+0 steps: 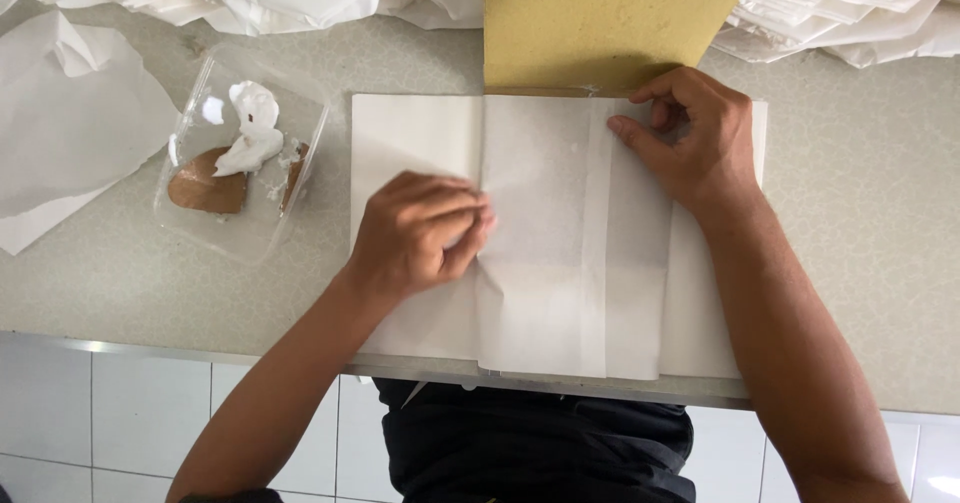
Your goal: Applying glue to a cardboard strip and wrapping it with paper
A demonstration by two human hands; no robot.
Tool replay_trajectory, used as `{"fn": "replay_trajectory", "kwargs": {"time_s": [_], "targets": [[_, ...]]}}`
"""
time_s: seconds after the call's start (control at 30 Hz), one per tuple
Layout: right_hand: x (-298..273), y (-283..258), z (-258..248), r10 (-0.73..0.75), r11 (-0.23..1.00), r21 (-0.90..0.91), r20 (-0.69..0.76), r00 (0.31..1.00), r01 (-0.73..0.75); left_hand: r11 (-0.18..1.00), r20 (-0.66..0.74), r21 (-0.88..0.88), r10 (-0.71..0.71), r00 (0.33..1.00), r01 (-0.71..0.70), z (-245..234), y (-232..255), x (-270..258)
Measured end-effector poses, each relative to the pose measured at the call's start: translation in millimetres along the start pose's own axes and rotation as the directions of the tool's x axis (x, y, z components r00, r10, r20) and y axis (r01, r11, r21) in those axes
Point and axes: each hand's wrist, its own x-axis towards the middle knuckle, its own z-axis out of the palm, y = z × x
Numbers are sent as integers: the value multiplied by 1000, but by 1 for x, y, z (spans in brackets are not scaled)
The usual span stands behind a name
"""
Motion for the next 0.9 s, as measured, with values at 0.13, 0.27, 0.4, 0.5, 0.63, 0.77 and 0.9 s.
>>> {"fn": "replay_trajectory", "kwargs": {"time_s": [0.13, 0.27, 0.4, 0.5, 0.63, 0.77, 0.9], "targets": [[0, 4, 1, -60, 995, 83, -38, 997, 63, 991, -1, 120, -55, 998, 55, 15, -30, 13], [1, 6, 1, -65, 994, 84, -45, 997, 68, 980, 12, 179, -93, 996, 89, 14, -45, 41], [1, 6, 2, -61, 993, 100, -46, 997, 65, 950, -45, 296, -89, 995, 98, 30, -55, 47], [2, 7, 3, -71, 992, 100, -38, 997, 74, 920, 25, 376, -126, 992, 108, 50, -48, 52], [2, 8, 3, -106, 994, 17, -95, 990, 108, 986, 55, 169, -1, 999, -8, 64, -18, 65], [-1, 17, 2, -180, 957, -247, -85, 980, 155, 997, 85, 63, 42, 995, -47, 74, -7, 70], [-5, 8, 2, -215, 924, -321, 15, 976, 208, 999, 76, 33, 31, 997, -34, 74, -11, 70]]}}
